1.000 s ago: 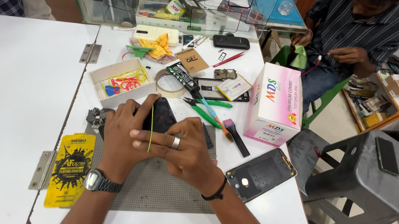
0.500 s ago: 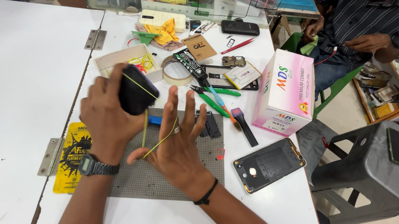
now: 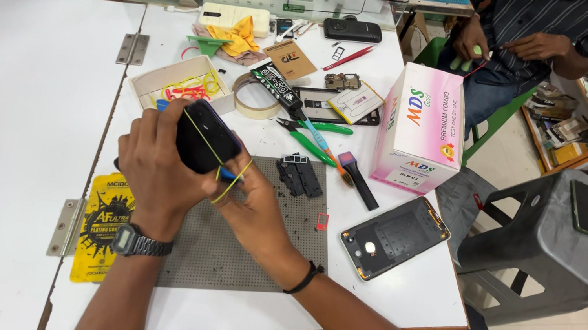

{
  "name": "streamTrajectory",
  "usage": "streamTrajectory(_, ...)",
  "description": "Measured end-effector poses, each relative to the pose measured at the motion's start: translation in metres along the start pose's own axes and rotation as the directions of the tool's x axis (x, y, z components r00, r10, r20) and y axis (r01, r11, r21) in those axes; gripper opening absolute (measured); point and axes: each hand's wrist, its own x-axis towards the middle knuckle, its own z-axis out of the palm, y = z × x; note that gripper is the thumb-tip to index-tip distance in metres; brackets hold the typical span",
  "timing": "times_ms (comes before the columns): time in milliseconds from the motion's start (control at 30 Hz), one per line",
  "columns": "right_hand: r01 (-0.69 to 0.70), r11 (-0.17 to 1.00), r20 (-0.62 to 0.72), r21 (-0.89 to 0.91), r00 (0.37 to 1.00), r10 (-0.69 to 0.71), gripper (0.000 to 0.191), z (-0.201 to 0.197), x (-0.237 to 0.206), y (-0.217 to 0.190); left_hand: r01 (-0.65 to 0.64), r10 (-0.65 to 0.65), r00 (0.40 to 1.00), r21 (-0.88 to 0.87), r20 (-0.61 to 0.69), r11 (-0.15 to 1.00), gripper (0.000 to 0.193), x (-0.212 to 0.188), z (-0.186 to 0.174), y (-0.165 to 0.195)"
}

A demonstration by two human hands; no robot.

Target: The person works at a repair bench reassembling a smartphone. They press the back cover onto the phone body, apply adhesive from a glue tube along the cover's edge, fit the cover onto the phone, and wrap a rubber band around the assembled phone to hold it while the adhesive sets.

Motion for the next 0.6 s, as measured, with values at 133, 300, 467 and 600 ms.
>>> streamTrajectory(133,-0.003,0.995,-0.084,-0.097,0.996,-0.006,0.054,-0.013,0.001,-0.001,-0.089,0.102,0.992,-0.159,0.074,0.983,0.074,0.003,-0.001,-0.005)
streamTrajectory(300,-0.043,0.980,-0.159,-0.192,0.987,0.012,0.037,-0.023,0.010,0.001,-0.237,0.256,0.957,-0.142,0.136,0.961,0.064,0.005,-0.003,-0.001)
streamTrajectory(467,-0.082,0.979,-0.231,-0.185,0.972,0.038,0.030,-0.028,0.013,-0.003,-0.328,0.362,0.909,-0.179,0.206,0.928,0.063,0.008,-0.006,0.004)
streamTrajectory(600,-0.015,0.958,-0.238,-0.287,0.970,-0.056,0.025,-0.032,0.012,-0.011,-0.357,0.404,0.884,-0.217,0.236,0.908,0.067,0.007,-0.009,0.008)
